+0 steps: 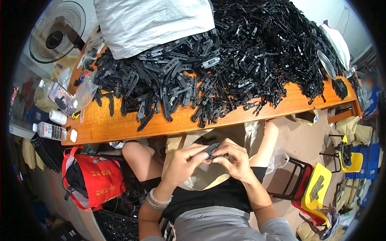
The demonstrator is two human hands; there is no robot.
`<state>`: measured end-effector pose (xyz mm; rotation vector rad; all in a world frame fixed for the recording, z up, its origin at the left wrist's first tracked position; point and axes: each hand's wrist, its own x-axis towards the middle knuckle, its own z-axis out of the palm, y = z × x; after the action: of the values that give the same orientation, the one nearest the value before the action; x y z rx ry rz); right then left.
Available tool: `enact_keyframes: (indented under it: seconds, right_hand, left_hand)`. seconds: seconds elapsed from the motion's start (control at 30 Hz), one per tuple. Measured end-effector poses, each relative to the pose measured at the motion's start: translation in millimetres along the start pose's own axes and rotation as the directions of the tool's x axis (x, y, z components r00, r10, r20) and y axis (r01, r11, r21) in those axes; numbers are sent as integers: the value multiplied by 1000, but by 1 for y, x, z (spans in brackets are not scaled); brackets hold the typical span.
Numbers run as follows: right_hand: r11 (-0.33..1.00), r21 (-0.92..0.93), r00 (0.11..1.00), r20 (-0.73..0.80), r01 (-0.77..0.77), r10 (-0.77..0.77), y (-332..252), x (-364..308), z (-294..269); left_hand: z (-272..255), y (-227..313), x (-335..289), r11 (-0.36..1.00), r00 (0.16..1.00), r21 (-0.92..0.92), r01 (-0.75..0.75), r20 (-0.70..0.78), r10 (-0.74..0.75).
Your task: The person sorts small black metal parts by hand, picking them from a pile on a table and placing them into a bag.
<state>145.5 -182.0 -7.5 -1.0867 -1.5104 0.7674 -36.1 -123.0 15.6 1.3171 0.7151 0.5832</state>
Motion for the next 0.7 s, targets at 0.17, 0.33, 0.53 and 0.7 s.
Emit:
enact_keyframes:
  seconds: [0.17, 0.33, 0.53, 0.7]
  right_hand:
    - [995, 89, 986, -155, -40, 53, 3, -9, 14]
    - [973, -219, 982, -159, 70, -106, 1, -5, 9]
    - [973, -214, 997, 15, 83, -82, 4, -7, 0]
    - [971, -236, 998, -34, 49, -59, 8, -14, 5]
  left_hand:
    - [12, 1, -12, 839, 963, 494, -228, -15, 270]
    - [10, -2, -15, 750, 940, 601, -277, 8, 341]
    - [0, -11, -13, 638, 925, 672, -375, 222, 309]
    - [-1, -17, -9, 609, 877, 639, -470, 264, 401]
